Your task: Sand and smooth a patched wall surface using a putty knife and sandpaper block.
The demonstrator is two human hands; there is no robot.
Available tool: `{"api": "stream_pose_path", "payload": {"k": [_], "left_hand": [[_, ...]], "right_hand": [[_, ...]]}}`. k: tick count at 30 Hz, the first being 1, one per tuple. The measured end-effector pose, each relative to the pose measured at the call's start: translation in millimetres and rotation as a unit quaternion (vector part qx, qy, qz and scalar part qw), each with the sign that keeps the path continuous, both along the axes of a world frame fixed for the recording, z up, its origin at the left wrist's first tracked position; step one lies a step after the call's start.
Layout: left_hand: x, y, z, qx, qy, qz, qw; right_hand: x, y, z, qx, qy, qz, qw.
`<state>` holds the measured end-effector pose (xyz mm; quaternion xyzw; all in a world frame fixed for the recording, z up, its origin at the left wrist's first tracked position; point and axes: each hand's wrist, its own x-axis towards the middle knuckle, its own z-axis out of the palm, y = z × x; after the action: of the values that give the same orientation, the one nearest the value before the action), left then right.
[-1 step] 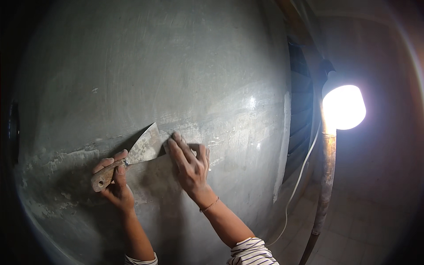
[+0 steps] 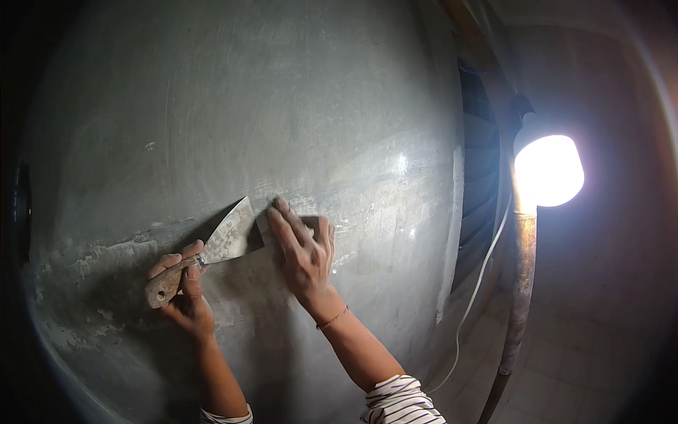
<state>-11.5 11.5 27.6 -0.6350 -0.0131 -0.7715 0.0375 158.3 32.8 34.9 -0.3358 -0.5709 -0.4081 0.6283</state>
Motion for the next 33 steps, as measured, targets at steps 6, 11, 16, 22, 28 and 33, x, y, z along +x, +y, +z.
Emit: {"api": "stream_pose_path", "payload": {"k": [6, 11, 16, 22, 28, 33], "left_hand": [[2.5, -2.0, 4.5, 0.023, -0.003, 0.054, 0.998], [3.6, -0.3, 3.6, 0.033, 0.009, 0.029, 0.999], [3.8, 1.0, 0.8, 0.041, 0.013, 0.023, 0.999], [2.9, -3.4, 0.2, -0.003, 0.018, 0.002, 1.000], [3.6, 0.3, 0.7, 0.001, 0.002, -0.004, 1.000], [2.2, 6.3, -1.7, 0.038, 0.008, 0.003, 0.999]], "right_hand": [[-3.6, -1.1, -23.8, 0.003, -0.024, -0.009, 1.000], [-7.1, -0.9, -8.3, 0.014, 0.010, 0.006, 1.000], [6.6, 2.5, 3.3, 0.019, 0.003, 0.011, 1.000], [5.0, 6.4, -21.4, 0.021, -0.008, -0.024, 0.999], [-3.0, 1.7, -24.8, 0.008, 0.018, -0.018, 1.000], [9.9, -0.3, -6.2, 0.013, -0.022, -0.003, 1.000]]}}
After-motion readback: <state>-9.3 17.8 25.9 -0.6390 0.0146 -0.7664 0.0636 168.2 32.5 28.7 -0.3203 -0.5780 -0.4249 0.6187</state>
